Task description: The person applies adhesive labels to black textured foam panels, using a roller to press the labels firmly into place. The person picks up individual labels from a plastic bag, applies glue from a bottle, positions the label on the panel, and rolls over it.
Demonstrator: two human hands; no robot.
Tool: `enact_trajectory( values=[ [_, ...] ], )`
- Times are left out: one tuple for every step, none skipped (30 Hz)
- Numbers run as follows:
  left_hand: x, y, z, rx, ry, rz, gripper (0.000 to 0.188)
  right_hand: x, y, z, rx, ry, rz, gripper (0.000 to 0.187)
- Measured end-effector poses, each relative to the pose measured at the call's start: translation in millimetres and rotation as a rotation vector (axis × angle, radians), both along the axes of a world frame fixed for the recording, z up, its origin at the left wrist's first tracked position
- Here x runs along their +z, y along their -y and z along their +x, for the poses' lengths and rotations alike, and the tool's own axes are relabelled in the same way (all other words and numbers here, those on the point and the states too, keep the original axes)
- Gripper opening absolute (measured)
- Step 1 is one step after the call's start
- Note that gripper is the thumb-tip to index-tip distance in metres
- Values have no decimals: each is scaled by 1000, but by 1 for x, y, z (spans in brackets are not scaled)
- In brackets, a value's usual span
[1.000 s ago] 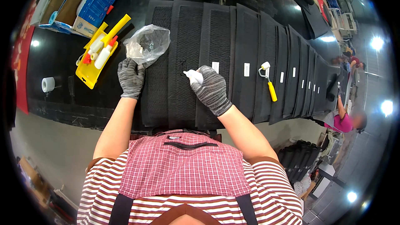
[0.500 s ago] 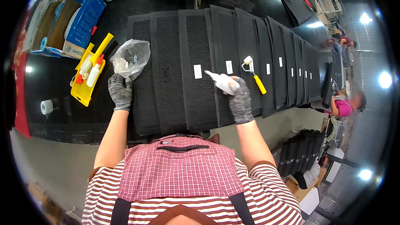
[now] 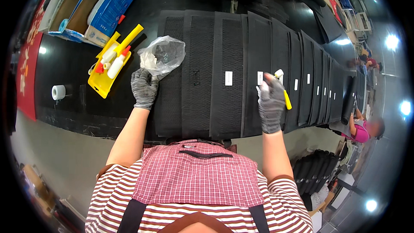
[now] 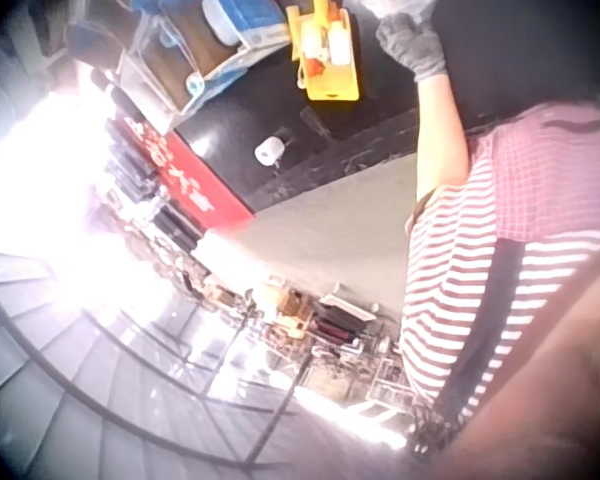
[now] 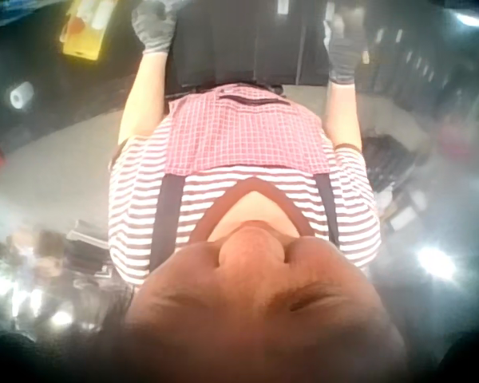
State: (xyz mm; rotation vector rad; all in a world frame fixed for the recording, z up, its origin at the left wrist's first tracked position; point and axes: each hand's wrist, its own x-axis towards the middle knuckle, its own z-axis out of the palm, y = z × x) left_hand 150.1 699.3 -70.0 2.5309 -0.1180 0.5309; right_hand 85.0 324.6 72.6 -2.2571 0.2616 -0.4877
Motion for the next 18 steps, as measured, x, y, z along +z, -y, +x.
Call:
enact_trajectory(
  values=[
    [2,-1,-1,5,-17,-3,19,14,-34,22,134,-31,-28,22],
    [4,1,0,1,-32,-13,19,17,-63,42,321,-8,22,21],
    [3,2,1,1,-11,-26,19,14,-91,61,508,18,76,20],
    [2,2,1,4,10,-35,19,-2,-113,80,642,97,-57,20],
    [2,3,2,1,32,-47,20,-18,-134,97,767,175,-195,19],
    [4,2,2,-6,17,-45,19,-27,-154,111,824,53,-197,21],
    [4,2,2,-7,17,-56,19,-38,-176,125,879,-69,-200,23],
    [5,2,2,-9,19,-71,20,-53,-195,140,895,-189,-273,24],
    [5,1,2,-10,19,-84,20,-66,-208,152,871,-316,-351,25],
    [6,2,2,-11,27,-95,18,-78,-220,161,837,-435,-434,25],
    [6,1,2,-10,23,-98,17,-87,-230,171,811,-544,-509,26],
    [6,1,2,-11,18,-101,17,-96,-238,179,782,-642,-568,28],
    [5,0,1,-9,10,-105,17,-105,-245,186,761,-742,-611,29],
    [3,0,0,11,6,-104,15,-113,-250,192,735,-840,-639,30],
    [2,0,-1,23,2,-107,15,-120,-255,199,713,-945,-633,31],
    [3,1,-1,30,-3,-108,15,-133,-258,207,671,-1075,-592,32],
    [6,4,1,21,-1,-112,15,-149,-253,218,586,-1226,-498,34],
    [12,7,4,-1,-18,-120,14,-161,-247,228,497,-1367,-384,35]
  ],
)
